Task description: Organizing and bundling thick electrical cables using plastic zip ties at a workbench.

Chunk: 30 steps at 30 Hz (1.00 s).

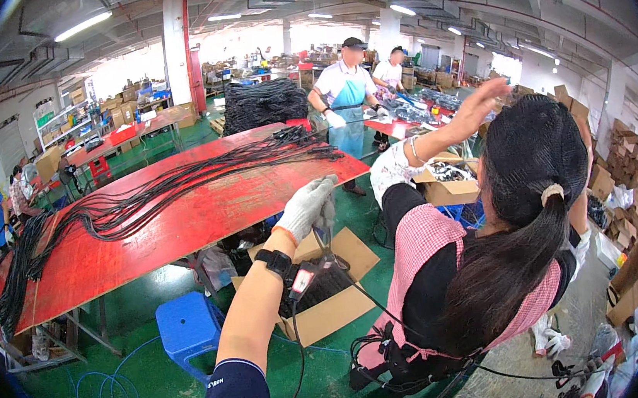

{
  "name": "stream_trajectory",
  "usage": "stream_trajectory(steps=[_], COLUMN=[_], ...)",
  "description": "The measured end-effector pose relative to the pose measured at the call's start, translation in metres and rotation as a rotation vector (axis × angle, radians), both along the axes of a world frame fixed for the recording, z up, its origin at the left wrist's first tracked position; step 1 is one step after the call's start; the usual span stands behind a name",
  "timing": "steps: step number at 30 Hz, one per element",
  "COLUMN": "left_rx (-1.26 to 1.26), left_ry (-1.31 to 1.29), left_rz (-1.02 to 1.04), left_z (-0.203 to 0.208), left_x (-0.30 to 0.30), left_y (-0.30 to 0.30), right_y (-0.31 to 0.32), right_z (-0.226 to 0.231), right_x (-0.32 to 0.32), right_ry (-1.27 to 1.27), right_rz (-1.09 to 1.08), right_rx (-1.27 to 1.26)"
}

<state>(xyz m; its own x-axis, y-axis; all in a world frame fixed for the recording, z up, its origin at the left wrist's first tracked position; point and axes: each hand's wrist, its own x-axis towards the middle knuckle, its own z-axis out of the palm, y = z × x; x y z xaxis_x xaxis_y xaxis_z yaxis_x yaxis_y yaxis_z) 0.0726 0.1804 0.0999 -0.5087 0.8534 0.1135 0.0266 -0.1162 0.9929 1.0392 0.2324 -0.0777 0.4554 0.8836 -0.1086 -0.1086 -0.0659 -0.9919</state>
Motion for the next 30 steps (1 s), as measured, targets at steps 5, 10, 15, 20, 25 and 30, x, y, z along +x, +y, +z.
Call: stream_trajectory(steps=[5,10,15,20,25,30], left_rx=[-0.052,-0.098,-0.037,-0.163,-0.213,-0.217], left_ry=[0.047,0.144,0.287,0.104,0.101,0.147], left_rz=[0.042,0.032,0.079,-0.039,-0.032,-0.136], left_z=[-0.007,-0.017,-0.037,-0.041,-0.058,-0.039], left_x=[0.0,-0.003,-0.001,0.007,-0.002,-0.001], left_y=[0.013,0.024,0.027,0.02,0.028,0.043], right_y=[-0.018,-0.002,0.044,0.089,0.105,0.079], right_z=[-0.005,0.0,0.0,-0.002,-0.014,-0.015], right_x=[0.008,0.006,-0.012,-0.034,-0.062,-0.095], right_ry=[0.0,0.029,0.081,0.112,0.12,0.121], right_rz=[-0.018,-0.025,-0.007,0.03,0.067,0.044], right_rx=[-0.033,0.022,0.105,0.142,0.112,0.078])
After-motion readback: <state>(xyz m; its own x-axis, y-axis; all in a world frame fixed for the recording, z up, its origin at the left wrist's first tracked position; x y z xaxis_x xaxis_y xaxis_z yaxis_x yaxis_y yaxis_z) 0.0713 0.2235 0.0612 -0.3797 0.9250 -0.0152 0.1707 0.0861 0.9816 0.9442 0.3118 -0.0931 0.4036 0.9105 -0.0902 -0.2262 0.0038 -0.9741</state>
